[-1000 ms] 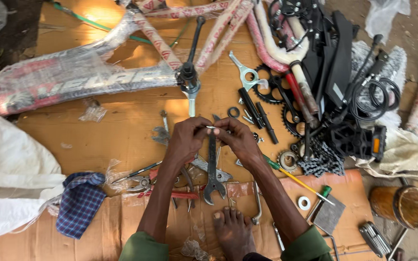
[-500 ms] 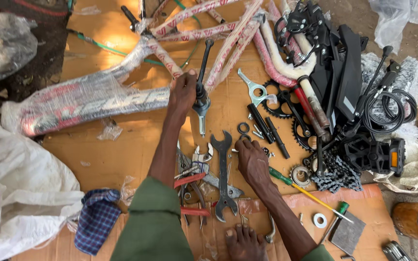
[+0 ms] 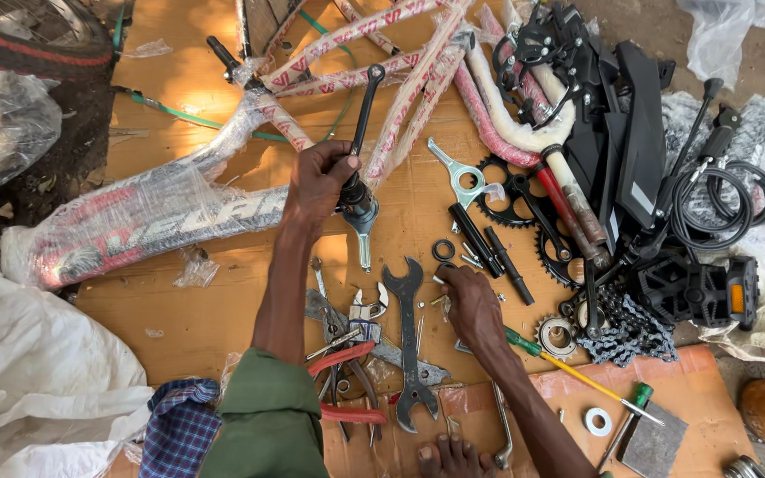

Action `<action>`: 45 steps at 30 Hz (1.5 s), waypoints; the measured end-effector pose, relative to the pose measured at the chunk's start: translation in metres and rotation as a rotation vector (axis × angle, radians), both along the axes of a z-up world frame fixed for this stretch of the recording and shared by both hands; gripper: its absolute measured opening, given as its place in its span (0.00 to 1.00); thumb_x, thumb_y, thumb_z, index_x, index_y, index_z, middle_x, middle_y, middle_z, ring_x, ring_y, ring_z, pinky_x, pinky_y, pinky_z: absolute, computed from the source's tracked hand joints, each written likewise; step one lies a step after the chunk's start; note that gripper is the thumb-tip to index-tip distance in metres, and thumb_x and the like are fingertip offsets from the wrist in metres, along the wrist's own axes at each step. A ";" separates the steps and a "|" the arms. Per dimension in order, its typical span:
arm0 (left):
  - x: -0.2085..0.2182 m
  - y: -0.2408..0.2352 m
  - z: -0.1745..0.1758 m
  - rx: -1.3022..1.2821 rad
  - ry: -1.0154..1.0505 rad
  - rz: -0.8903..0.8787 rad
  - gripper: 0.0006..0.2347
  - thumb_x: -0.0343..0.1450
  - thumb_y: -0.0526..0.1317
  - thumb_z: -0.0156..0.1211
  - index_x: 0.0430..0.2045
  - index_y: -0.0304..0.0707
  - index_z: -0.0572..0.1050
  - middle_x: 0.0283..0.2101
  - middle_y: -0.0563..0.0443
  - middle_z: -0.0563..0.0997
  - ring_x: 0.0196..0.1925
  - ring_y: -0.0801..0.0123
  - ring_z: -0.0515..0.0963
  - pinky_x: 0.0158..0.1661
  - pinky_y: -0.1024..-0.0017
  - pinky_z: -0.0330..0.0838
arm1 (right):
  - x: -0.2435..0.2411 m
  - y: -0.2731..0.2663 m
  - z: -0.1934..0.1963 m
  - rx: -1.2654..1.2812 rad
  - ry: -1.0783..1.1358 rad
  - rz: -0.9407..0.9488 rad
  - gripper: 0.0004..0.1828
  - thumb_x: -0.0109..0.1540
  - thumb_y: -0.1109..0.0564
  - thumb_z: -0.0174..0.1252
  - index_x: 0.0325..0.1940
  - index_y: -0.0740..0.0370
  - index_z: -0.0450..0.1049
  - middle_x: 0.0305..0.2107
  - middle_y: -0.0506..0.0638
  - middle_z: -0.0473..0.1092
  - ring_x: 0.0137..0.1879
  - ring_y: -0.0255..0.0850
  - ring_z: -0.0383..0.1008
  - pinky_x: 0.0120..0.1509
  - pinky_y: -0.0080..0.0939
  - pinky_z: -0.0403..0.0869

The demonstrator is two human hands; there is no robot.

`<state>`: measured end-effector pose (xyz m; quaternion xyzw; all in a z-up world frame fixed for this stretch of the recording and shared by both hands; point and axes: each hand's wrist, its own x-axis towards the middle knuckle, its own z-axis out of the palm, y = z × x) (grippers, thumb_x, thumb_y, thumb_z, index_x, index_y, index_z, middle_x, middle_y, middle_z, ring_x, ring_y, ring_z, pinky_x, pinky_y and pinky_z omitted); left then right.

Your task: The person is assembling a bicycle crankset onto a wrapped bicycle frame. They use various tools, including wrenches and pliers, to tighten bolts and secure the crank arm to the bottom bracket spindle.

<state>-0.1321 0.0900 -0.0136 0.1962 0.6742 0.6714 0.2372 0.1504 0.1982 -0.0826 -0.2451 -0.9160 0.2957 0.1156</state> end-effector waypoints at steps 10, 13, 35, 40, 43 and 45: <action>-0.015 0.007 0.002 -0.197 -0.049 -0.055 0.09 0.73 0.37 0.62 0.37 0.25 0.80 0.26 0.53 0.79 0.25 0.77 0.72 0.28 0.72 0.68 | -0.077 0.003 0.035 -0.900 0.295 0.013 0.08 0.67 0.57 0.53 0.45 0.57 0.60 0.46 0.52 0.78 0.46 0.37 0.76 0.42 0.42 0.76; -0.014 0.012 -0.002 -0.114 -0.017 -0.058 0.09 0.73 0.36 0.63 0.38 0.24 0.80 0.28 0.51 0.80 0.27 0.76 0.74 0.29 0.71 0.70 | -0.114 -0.004 0.050 -1.002 0.422 -0.001 0.07 0.68 0.58 0.52 0.45 0.56 0.60 0.50 0.49 0.77 0.47 0.34 0.74 0.45 0.39 0.77; -0.031 0.004 -0.023 -0.333 -0.262 0.023 0.16 0.66 0.43 0.71 0.42 0.31 0.79 0.32 0.53 0.84 0.32 0.75 0.80 0.35 0.74 0.74 | -0.141 0.003 0.047 -0.925 0.492 -0.127 0.12 0.64 0.63 0.60 0.52 0.62 0.76 0.41 0.49 0.77 0.44 0.35 0.78 0.49 0.38 0.78; -0.029 -0.001 -0.015 -0.191 -0.236 -0.077 0.16 0.68 0.44 0.70 0.40 0.27 0.81 0.32 0.53 0.82 0.31 0.74 0.77 0.33 0.75 0.71 | -0.150 0.005 0.044 -1.015 0.604 -0.046 0.10 0.65 0.64 0.59 0.50 0.64 0.76 0.41 0.50 0.78 0.48 0.36 0.80 0.54 0.38 0.80; -0.030 0.000 -0.008 -0.257 -0.159 -0.127 0.14 0.68 0.44 0.69 0.39 0.28 0.82 0.31 0.53 0.83 0.31 0.74 0.79 0.33 0.75 0.74 | -0.153 0.001 0.040 -1.078 0.663 -0.061 0.09 0.65 0.65 0.60 0.50 0.66 0.75 0.41 0.52 0.78 0.48 0.37 0.80 0.54 0.38 0.79; -0.029 0.001 -0.006 -0.268 -0.162 -0.105 0.14 0.68 0.43 0.69 0.38 0.28 0.82 0.31 0.53 0.83 0.30 0.74 0.79 0.32 0.75 0.74 | -0.156 -0.002 0.038 -1.115 0.696 -0.082 0.09 0.65 0.65 0.61 0.50 0.67 0.75 0.40 0.53 0.78 0.47 0.37 0.80 0.53 0.37 0.79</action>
